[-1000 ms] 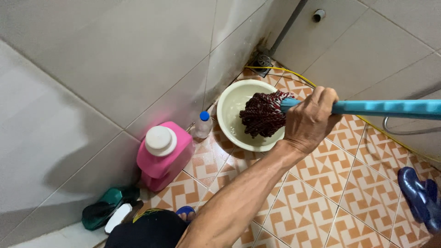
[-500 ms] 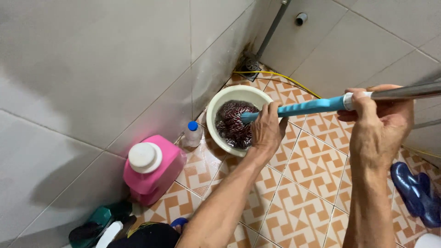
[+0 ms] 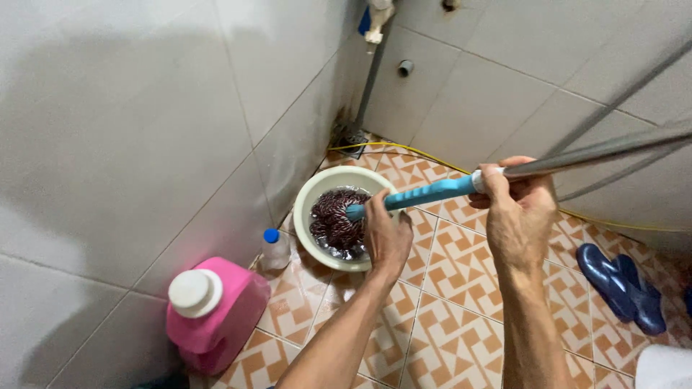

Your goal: Mopping the floor starting from a bathroom and moving into a hallway using a mop and bucket.

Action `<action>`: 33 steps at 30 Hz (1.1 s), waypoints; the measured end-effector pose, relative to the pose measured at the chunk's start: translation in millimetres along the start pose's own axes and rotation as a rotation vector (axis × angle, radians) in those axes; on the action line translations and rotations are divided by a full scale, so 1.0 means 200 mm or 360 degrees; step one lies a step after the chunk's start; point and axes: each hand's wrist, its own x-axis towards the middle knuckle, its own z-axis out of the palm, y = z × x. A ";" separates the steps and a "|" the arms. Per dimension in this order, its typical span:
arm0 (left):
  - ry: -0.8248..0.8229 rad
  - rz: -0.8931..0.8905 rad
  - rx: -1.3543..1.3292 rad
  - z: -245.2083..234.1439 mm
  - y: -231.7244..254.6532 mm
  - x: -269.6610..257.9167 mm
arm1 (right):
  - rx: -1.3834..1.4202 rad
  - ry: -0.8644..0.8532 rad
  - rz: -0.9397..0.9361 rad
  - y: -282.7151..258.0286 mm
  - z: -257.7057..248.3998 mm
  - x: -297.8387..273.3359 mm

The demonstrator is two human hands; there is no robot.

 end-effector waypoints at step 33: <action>-0.0071 -0.2016 -0.1895 0.27 0.37 0.09 | -0.0203 0.0161 -0.0093 -0.32 -0.23 0.08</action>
